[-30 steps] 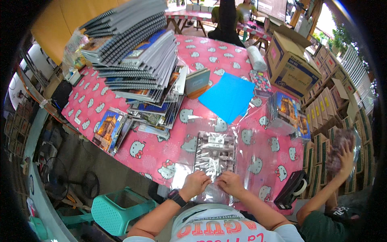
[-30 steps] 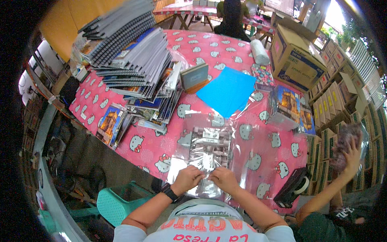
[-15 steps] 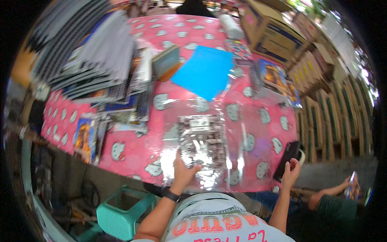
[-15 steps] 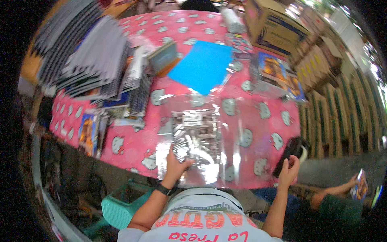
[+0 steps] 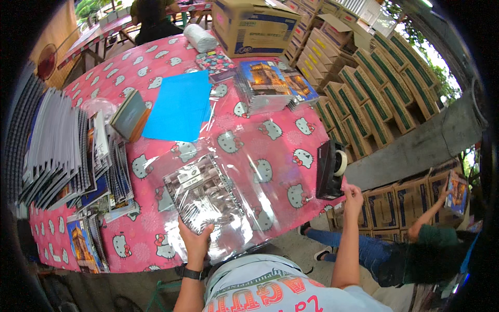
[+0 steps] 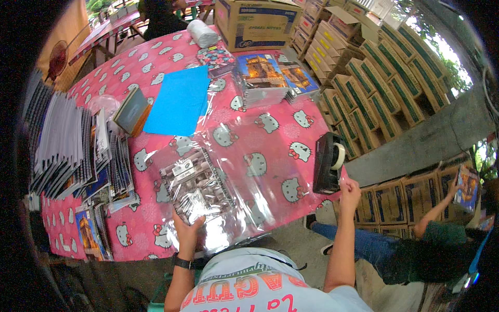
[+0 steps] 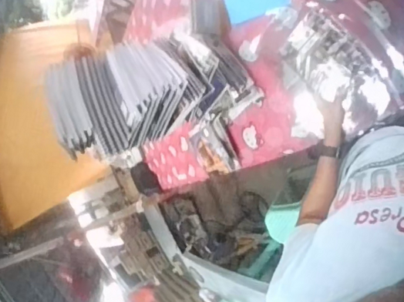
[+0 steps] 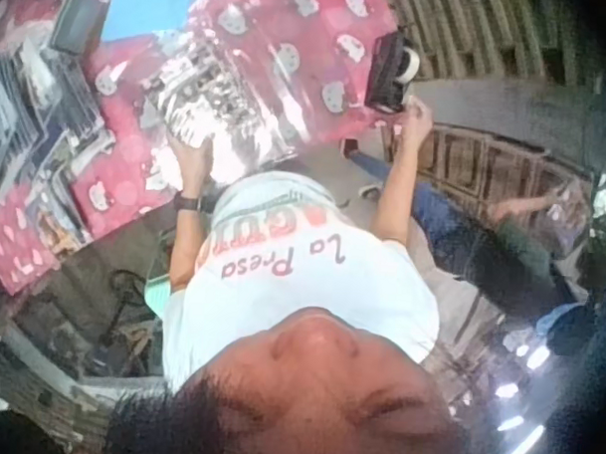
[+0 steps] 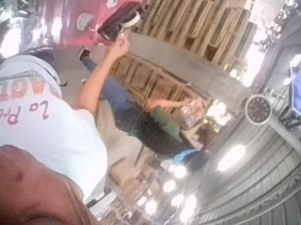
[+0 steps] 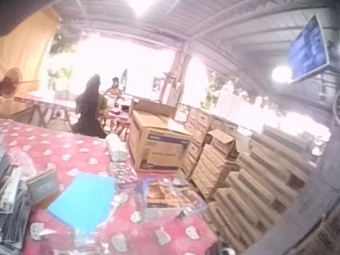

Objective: The person places several spiral notebooks into a plastic bag, seals the bag with tape from a dispenser, and moves the package to a separate stack on the table.

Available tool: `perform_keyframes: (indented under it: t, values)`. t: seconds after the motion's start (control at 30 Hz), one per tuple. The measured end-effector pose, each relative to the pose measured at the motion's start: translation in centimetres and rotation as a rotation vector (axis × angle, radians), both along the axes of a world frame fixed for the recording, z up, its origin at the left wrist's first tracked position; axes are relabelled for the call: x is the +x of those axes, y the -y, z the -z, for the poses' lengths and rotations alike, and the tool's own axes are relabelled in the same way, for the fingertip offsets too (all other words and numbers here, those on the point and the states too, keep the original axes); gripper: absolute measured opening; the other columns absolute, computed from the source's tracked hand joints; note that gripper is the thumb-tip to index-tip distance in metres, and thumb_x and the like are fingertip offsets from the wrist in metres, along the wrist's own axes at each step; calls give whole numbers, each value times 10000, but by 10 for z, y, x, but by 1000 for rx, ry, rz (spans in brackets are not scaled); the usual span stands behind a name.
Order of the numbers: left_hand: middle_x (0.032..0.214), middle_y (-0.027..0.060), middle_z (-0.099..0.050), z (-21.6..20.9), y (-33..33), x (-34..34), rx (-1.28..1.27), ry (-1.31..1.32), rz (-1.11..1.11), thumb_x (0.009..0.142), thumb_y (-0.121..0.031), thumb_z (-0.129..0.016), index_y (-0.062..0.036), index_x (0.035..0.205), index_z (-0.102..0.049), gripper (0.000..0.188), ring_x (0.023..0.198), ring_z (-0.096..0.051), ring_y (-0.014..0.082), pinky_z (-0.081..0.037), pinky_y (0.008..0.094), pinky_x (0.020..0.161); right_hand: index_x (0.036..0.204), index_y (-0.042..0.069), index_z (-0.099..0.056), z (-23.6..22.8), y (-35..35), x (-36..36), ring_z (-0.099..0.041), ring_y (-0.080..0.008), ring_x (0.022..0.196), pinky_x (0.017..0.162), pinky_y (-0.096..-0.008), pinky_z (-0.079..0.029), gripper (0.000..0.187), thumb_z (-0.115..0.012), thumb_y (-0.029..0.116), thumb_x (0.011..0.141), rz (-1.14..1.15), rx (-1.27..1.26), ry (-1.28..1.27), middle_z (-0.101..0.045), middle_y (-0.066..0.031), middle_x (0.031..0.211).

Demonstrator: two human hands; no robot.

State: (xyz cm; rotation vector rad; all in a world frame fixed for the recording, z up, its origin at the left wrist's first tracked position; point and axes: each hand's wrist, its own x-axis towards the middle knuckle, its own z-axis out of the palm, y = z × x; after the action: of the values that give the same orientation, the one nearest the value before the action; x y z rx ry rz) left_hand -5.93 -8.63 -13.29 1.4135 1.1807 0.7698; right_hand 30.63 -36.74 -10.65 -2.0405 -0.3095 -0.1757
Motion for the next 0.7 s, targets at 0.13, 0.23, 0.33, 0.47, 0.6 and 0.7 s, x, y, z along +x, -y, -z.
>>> perform_keyframes:
  t: [0.13,0.23,0.33,0.47,0.6,0.7]
  values:
    - [1146,215,-480,21,-2,-7,-12,103,-16,573,-175,-807,83,1306,-254,953,1051,-474,306,-353,384,951,759,66,-542,11,14,-55,-424,-66,554,485,-216,-338,132,-608,146,841,123,204,-312,-491,21,634]
    - [1195,243,-441,31,-1,-4,48,51,7,573,-216,-806,86,1313,-241,979,1097,-432,341,-321,402,976,784,69,-516,34,11,-46,-384,-52,511,429,-193,-290,117,-603,127,837,-150,582,-1051,-470,31,623]
    - [1230,255,-404,36,0,-4,79,-5,12,568,-272,-807,86,1324,-223,1020,1140,-383,366,-294,421,993,788,81,-544,29,-52,-67,-374,-55,484,414,-198,-278,75,-611,105,811,-672,400,-1444,-476,31,622]
    - [1208,251,-423,19,-2,-7,93,-47,-9,542,-299,-823,91,1313,-239,1043,1120,-416,361,-324,418,976,732,45,-612,-68,-197,-149,-534,-145,544,515,-291,-433,188,-663,221,777,-1451,-311,-619,-580,-31,642]
    - [1206,250,-431,30,-3,0,42,14,21,515,-316,-833,84,1303,-262,1052,1119,-428,375,-345,419,964,715,26,-626,-57,-277,-182,-615,-273,670,611,-374,-481,327,-712,340,700,-1761,-784,406,-625,-123,701]
    - [1045,167,-576,28,-4,0,249,-69,-61,543,-152,-809,40,1211,-401,805,943,-573,251,-447,357,848,741,29,-623,-60,-306,-182,-621,-308,704,628,-401,-489,358,-729,361,659,-1632,-1064,568,-629,-138,740]
